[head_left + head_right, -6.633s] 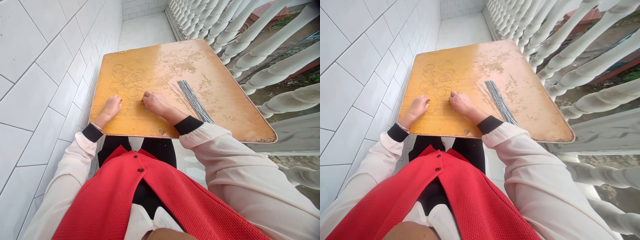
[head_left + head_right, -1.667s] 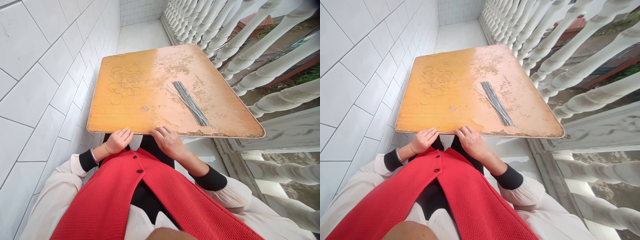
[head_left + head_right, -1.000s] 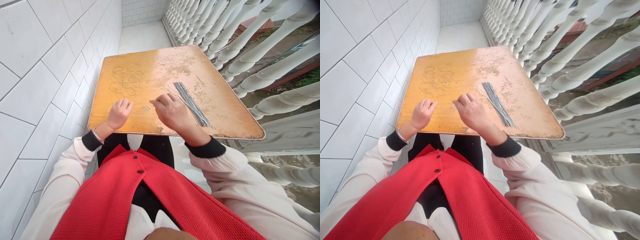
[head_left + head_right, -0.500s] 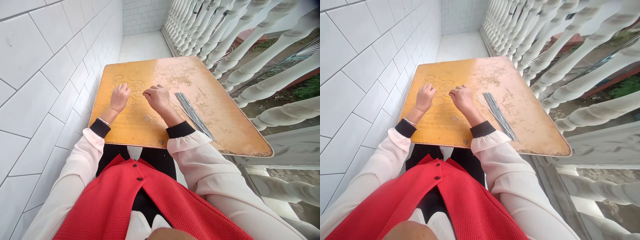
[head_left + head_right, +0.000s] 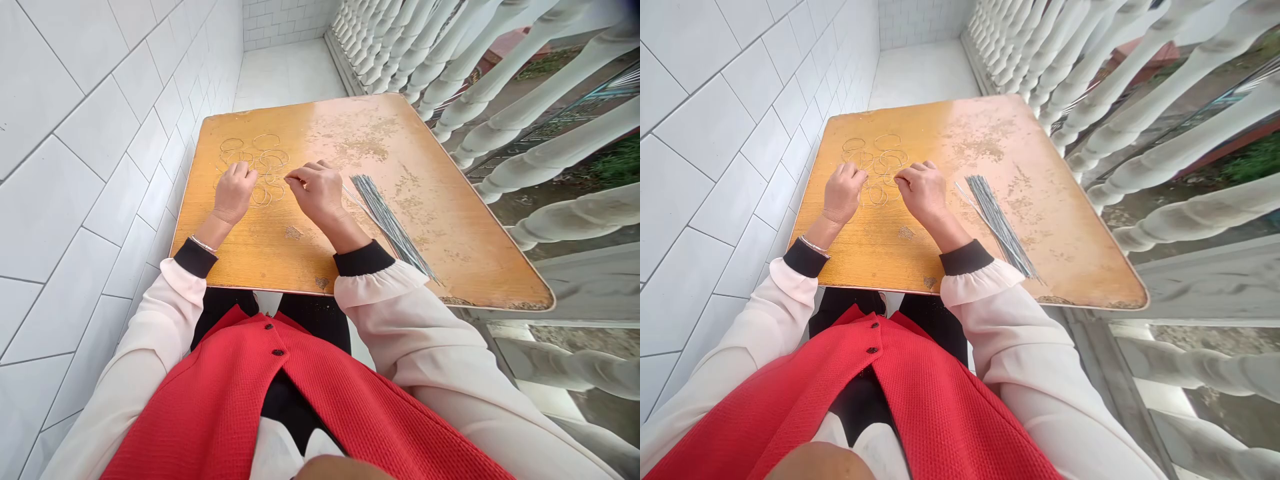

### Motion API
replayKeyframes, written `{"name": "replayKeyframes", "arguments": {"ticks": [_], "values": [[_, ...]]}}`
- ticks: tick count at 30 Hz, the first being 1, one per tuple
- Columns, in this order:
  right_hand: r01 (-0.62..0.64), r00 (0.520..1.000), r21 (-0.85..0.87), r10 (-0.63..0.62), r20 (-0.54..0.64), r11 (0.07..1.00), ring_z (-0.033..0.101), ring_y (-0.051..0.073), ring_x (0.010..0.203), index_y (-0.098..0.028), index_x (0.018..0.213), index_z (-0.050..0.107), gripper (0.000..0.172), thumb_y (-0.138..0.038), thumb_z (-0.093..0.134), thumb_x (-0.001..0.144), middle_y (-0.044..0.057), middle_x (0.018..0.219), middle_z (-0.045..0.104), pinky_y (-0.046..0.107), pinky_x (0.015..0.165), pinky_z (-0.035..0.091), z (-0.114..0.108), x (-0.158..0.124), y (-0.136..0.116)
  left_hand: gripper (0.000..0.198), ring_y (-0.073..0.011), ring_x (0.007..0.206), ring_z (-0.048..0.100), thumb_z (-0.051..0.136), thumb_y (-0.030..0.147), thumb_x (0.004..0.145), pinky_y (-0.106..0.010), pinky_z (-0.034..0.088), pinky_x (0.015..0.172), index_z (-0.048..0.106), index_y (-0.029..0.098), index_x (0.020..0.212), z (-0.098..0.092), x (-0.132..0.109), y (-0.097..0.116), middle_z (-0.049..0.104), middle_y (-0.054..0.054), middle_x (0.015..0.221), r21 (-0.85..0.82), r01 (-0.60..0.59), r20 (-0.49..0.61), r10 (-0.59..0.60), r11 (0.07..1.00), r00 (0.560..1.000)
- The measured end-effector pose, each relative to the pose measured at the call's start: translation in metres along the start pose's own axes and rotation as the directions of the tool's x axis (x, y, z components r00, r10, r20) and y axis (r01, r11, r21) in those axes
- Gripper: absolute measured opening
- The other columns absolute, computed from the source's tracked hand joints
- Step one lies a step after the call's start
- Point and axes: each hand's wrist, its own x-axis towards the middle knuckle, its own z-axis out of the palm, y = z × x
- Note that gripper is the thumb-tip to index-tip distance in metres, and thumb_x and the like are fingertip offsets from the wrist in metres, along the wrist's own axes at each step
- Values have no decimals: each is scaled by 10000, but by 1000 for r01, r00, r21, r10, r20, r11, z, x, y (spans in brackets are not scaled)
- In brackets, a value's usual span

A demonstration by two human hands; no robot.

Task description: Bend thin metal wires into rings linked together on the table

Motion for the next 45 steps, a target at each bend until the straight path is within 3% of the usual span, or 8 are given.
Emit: {"name": "replayKeyframes", "arguments": {"ticks": [8, 13, 18, 23, 32, 40, 45], "values": [[-3, 1000, -12, 3, 4, 1000, 559, 241, 802, -223, 783, 702, 259, -291, 497, 926, 87, 836, 704, 437, 825, 463, -1, -1, -4, 304, -243, 1007, 600, 350, 121, 994, -392, 477, 884, 638, 196, 932, -5, 1, -3, 649, -111, 987, 18, 32, 11, -33, 999, 999], [-6, 1000, -16, 6, 14, 1000, 568, 242, 803, -215, 785, 694, 261, -284, 487, 929, 93, 842, 705, 432, 822, 461, -3, 0, -4, 328, -247, 982, 602, 322, 147, 1003, -395, 490, 872, 644, 192, 959, -4, 1, -3, 650, -115, 954, -20, -10, -58, 9, 1000, 998], [-11, 1000, -13, 11, -8, 1000, 559, 238, 803, -228, 828, 694, 251, -289, 477, 938, 86, 858, 704, 425, 813, 454, 0, -1, -3, 384, -254, 968, 607, 273, 132, 1000, -409, 500, 859, 650, 195, 964, -2, 0, -4, 655, -129, 964, -12, 20, -42, -20, 1000, 999], [-37, 999, 4, 37, -28, 999, 568, 235, 809, -232, 834, 680, 232, -280, 475, 933, 77, 845, 704, 403, 790, 453, 5, -3, -4, 308, -248, 1027, 611, 326, 143, 1008, -378, 506, 880, 627, 202, 1028, 1, -1, -6, 652, -108, 974, -12, 6, -81, -7, 1000, 997], [-81, 995, 68, 85, -50, 994, 595, 224, 784, -221, 813, 647, 204, -261, 473, 914, 76, 830, 712, 384, 762, 459, 12, -6, -8, 276, -228, 1026, 625, 360, 179, 1027, -372, 507, 902, 634, 196, 1001, -2, 1, 2, 673, -92, 1021, -49, 140, -73, -143, 989, 987], [-90, 994, 79, 94, -48, 993, 602, 224, 774, -231, 813, 635, 210, -281, 465, 925, 73, 808, 706, 383, 749, 463, 14, -7, -8, 294, -182, 945, 642, 361, 252, 1045, -330, 526, 866, 645, 207, 985, -1, 1, 1, 697, -64, 971, -86, 94, -128, -104, 992, 986], [-105, 993, 136, 111, -35, 985, 618, 213, 754, -226, 853, 640, 184, -261, 471, 919, 66, 816, 717, 381, 771, 480, 15, -7, -10, 267, -177, 898, 642, 399, 237, 1031, -322, 509, 838, 640, 191, 925, -6, 3, 6, 694, -70, 939, -151, 133, -116, -151, 980, 982]]}}
